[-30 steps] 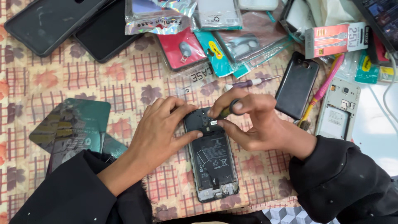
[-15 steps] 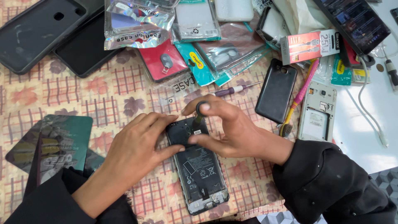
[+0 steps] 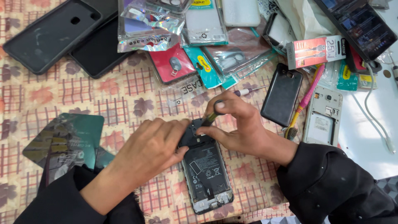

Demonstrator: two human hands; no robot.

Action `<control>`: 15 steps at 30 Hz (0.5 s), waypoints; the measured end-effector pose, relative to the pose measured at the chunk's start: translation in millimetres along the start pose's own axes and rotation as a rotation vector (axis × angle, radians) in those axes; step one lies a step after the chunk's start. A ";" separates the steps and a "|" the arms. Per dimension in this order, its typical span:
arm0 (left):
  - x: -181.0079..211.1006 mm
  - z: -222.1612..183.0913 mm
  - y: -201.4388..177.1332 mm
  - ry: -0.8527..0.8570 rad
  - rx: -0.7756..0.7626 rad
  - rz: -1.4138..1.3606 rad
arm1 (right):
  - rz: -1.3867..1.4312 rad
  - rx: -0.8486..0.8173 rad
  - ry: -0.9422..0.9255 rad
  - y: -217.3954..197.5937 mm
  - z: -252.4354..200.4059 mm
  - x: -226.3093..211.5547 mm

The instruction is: The person disassembles a white smartphone using a screwdriver and a prying tool, then removes the back cover and internal components. They proceed to work on a black smartphone, removing its back cover and cleaning the internal components with a brush.

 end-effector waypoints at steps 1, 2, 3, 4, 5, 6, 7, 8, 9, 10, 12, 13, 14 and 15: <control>6.3 0.4 -1.8 0.048 0.035 0.084 | 0.054 -0.005 0.030 1.6 -0.2 3.4; 12.5 -0.1 -3.3 0.096 0.070 0.168 | 0.109 -0.010 0.060 2.3 -1.5 6.1; 14.6 -1.0 -3.2 0.105 0.085 0.196 | 0.129 -0.028 0.055 3.7 -3.6 4.5; 16.7 -1.8 -3.0 0.114 0.099 0.224 | 0.148 -0.046 0.049 5.3 -5.3 3.6; 18.5 -2.4 -2.6 0.123 0.112 0.250 | 0.168 -0.064 0.046 6.3 -7.4 2.8; 21.4 -3.0 -2.4 0.150 0.130 0.296 | 0.162 -0.068 0.046 6.0 -8.8 3.3; 24.1 -4.4 -2.3 0.174 0.145 0.341 | 0.160 -0.073 0.046 6.1 -10.0 3.7; 26.8 -6.1 -2.2 0.199 0.160 0.386 | 0.158 -0.077 0.046 6.2 -10.6 4.3; 26.6 -7.0 -1.0 0.205 0.153 0.381 | 0.166 -0.060 0.067 4.5 -10.2 7.8; 26.0 -7.5 0.0 0.211 0.145 0.376 | 0.174 -0.043 0.089 2.8 -9.6 11.1; 24.5 -8.1 0.0 0.204 0.143 0.358 | 0.200 -0.057 0.120 2.3 -7.3 15.0; 23.6 -7.4 -0.6 0.195 0.148 0.344 | 0.216 -0.086 0.130 3.6 -6.3 15.6; 23.1 -7.0 -1.4 0.187 0.153 0.330 | 0.232 -0.114 0.141 5.4 -5.6 16.1; 23.6 -6.9 -2.2 0.186 0.162 0.335 | 0.241 -0.117 0.128 5.1 -4.7 14.2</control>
Point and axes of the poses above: each hand's wrist, its own z-axis towards the middle knuckle, its own y-axis out of the palm, x = y × z, the point moved 10 cm from there along z, towards the middle knuckle, and after that the axes turned 2 degrees about -x, right-handed, at the moved point
